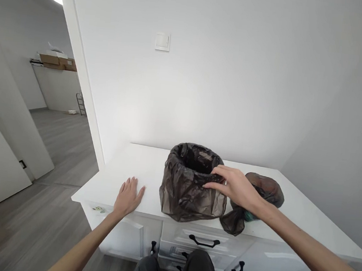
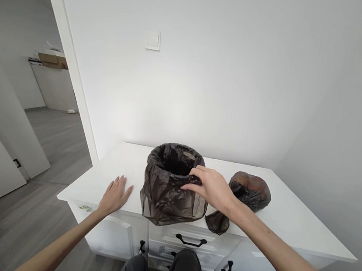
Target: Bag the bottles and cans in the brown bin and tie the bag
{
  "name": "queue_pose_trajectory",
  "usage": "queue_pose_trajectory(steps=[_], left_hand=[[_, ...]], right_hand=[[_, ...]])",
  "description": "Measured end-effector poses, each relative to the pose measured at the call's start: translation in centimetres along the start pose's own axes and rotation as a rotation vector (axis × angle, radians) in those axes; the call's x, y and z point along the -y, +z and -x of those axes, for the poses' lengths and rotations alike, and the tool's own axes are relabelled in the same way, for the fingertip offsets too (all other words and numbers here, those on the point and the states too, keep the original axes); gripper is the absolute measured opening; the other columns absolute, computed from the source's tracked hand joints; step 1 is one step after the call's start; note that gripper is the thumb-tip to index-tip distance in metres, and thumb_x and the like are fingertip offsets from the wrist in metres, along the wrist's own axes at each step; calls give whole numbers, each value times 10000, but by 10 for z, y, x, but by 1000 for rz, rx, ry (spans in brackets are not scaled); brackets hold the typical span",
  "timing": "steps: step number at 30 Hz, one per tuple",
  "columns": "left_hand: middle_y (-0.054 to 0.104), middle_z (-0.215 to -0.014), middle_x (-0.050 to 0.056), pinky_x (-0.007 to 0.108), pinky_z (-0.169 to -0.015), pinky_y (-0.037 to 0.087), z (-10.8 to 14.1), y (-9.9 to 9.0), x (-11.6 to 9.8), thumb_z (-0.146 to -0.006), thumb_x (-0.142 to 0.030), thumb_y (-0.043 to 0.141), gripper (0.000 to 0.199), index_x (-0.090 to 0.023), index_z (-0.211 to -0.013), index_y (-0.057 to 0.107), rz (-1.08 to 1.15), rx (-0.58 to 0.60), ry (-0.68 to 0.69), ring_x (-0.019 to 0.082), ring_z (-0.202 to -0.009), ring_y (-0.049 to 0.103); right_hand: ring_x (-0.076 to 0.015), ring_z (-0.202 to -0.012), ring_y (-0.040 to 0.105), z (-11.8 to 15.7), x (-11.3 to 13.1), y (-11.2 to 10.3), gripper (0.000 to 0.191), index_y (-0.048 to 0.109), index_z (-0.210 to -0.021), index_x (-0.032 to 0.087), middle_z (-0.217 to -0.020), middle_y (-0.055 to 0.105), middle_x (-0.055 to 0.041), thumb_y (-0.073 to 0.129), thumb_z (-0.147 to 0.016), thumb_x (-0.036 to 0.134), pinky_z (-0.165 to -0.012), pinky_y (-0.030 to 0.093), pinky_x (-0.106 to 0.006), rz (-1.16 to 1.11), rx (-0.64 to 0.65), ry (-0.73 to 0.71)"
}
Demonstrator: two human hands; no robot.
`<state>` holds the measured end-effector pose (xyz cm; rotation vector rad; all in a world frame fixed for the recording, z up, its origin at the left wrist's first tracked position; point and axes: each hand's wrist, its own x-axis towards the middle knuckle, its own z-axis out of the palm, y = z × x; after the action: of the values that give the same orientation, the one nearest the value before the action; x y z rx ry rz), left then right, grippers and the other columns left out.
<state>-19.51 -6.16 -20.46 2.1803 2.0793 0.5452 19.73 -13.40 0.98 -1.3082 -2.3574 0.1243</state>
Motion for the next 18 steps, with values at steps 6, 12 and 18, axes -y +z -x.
queue_pose_trajectory(steps=[6,12,18], left_hand=[[437,-1587,232,558,-1252,262,4,5,4,-994,-520,313,660,-83,-1456,492,-67,-72,31,376,-1530,326],[441,-1589,217,524,-1266,249,5,1,0,-993,-500,313,641,-80,-1435,510,-96,-68,22,365,-1535,319],[439,-1595,199,522,-1264,246,5,3,1,-1000,-496,313,623,-92,-1431,511,-119,-64,38,360,-1538,311]], right_hand=[[-268,-747,666,-26,-68,-7,340,665,-857,251,-830,718,-64,631,-885,588,-671,474,-340,145,-108,155],[-321,-916,702,-38,-140,-5,355,710,-973,221,-973,764,-114,625,-881,554,-731,477,-361,299,-110,342],[-353,-1011,682,-35,-185,-5,515,692,-1128,170,-1079,745,-160,581,-893,614,-778,494,-400,329,-74,471]])
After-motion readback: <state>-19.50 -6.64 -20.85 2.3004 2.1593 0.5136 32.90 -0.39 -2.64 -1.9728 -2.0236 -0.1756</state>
